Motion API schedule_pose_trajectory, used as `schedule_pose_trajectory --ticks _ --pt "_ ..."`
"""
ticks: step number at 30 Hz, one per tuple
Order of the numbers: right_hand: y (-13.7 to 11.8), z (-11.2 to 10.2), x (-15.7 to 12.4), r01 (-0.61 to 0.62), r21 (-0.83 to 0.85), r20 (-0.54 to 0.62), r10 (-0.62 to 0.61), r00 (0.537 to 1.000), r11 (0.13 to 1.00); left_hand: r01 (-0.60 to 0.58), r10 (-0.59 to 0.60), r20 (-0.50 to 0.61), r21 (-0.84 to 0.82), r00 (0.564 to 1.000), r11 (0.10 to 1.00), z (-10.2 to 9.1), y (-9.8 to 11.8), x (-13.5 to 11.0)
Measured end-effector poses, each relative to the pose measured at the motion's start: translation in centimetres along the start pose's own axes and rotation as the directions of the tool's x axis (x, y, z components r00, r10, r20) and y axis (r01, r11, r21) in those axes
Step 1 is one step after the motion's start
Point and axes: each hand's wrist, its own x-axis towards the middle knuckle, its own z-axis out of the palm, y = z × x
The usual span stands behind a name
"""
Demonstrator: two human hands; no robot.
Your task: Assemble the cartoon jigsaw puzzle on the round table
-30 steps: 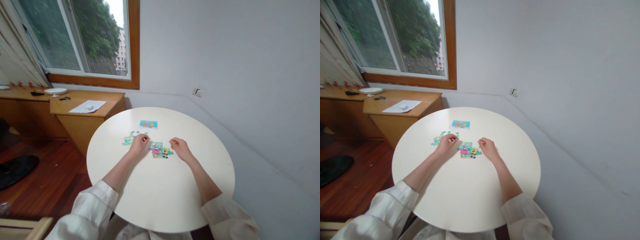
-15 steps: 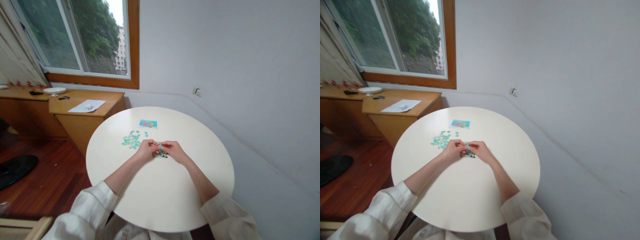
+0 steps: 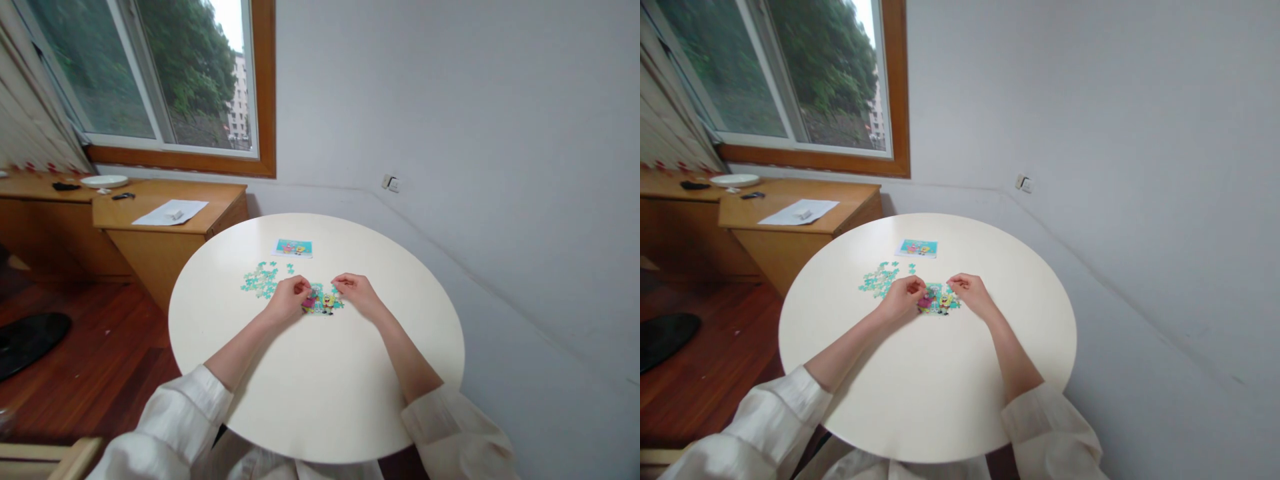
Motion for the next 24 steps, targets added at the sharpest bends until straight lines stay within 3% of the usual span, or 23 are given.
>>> schedule_pose_trajectory --ticks 4,7,24 --pt "0.9 -1.4 0.2 -0.038 -0.053 0.0 0.038 0.999 0.998 -0.084 0.093 -0.015 0.317 0.996 0.945 -0.9 -0.2 0.1" --pt "1.4 -1.7 0.2 -0.051 -0.088 0.034 0.054 0.998 0.995 -0.101 0.107 0.012 0.442 0.994 0.892 -1.2 -0.2 0.1" --pt "2.3 -1.6 0.4 -0.011 -0.236 0.079 0.031 0.996 0.972 -0.144 0.051 0.163 0.635 0.985 0.759 -1.5 -0.2 0.0"
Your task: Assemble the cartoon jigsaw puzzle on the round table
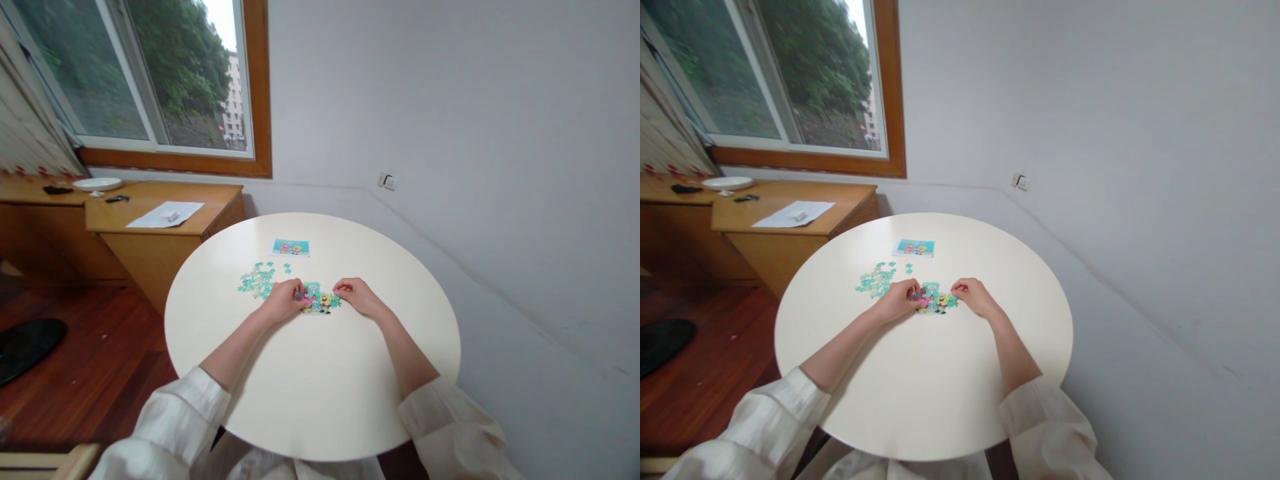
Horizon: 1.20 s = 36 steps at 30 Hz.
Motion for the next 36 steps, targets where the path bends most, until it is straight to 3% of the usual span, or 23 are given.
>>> schedule_pose_trajectory --ticks 10,23,32,36 --pt "0.43 -0.1 0.07 0.036 -0.054 0.036 -0.034 0.999 0.998 0.001 -0.002 0.016 0.045 1.0 0.999 0.07 0.07 0.09" --pt "-0.16 -0.3 0.02 0.139 -0.297 -0.003 -0.147 0.989 0.945 0.025 -0.026 0.025 0.033 0.999 0.999 0.03 0.29 0.05" --pt "-0.02 -0.29 0.0 0.148 -0.259 -0.01 -0.156 0.988 0.954 0.016 -0.017 0.027 0.031 1.0 0.999 0.0 0.21 -0.06" --pt "0.05 -0.24 -0.12 0.084 -0.214 -0.059 -0.099 0.993 0.973 0.019 -0.02 0.027 0.037 0.999 0.999 0.03 0.22 -0.01"
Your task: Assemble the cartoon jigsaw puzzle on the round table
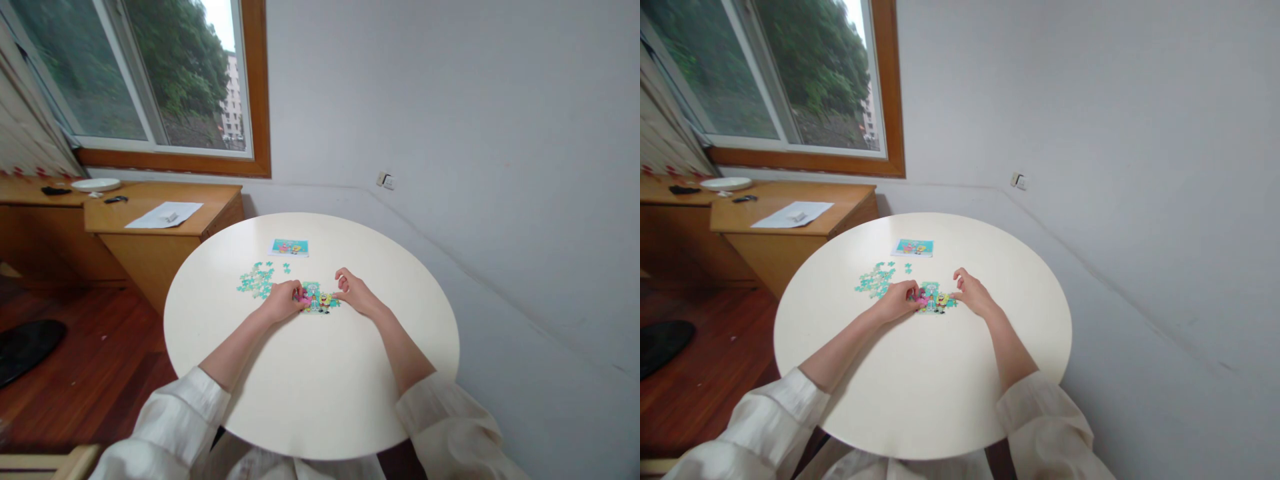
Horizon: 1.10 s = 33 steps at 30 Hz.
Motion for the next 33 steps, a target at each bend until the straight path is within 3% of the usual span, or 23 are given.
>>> schedule_pose_trajectory --ticks 6,9,13,16,24,32,33 --pt "-0.1 0.1 -0.1 0.012 0.1 -0.024 -0.009 1.0 0.995 -0.013 0.013 -0.004 0.005 1.0 1.0 0.1 -0.1 0.1" --pt "0.1 -0.1 0.2 0.031 0.207 -0.182 0.007 0.983 0.978 -0.01 0.01 -0.018 -0.008 1.0 1.0 0.0 -0.1 0.0" --pt "0.3 -1.1 0.5 0.022 0.248 -0.474 0.101 0.875 0.969 0.02 -0.024 -0.074 -0.053 0.997 0.998 0.0 -0.2 0.1" --pt "0.2 -1.7 0.5 0.019 0.263 -0.573 0.141 0.808 0.965 0.026 -0.038 -0.137 -0.095 0.99 0.995 0.0 -0.6 0.3" --pt "0.8 -1.6 0.8 0.012 0.447 -0.634 0.308 0.709 0.894 0.052 -0.103 -0.288 -0.18 0.952 0.982 -1.3 -1.8 1.0" --pt "2.3 -1.6 1.0 0.011 0.546 -0.691 0.443 0.571 0.838 0.041 -0.202 -0.393 -0.382 0.897 0.923 -2.7 -2.7 1.4" --pt "2.7 -1.7 1.1 0.004 0.551 -0.679 0.446 0.583 0.835 0.039 -0.223 -0.407 -0.414 0.886 0.909 -2.8 -2.8 1.4"
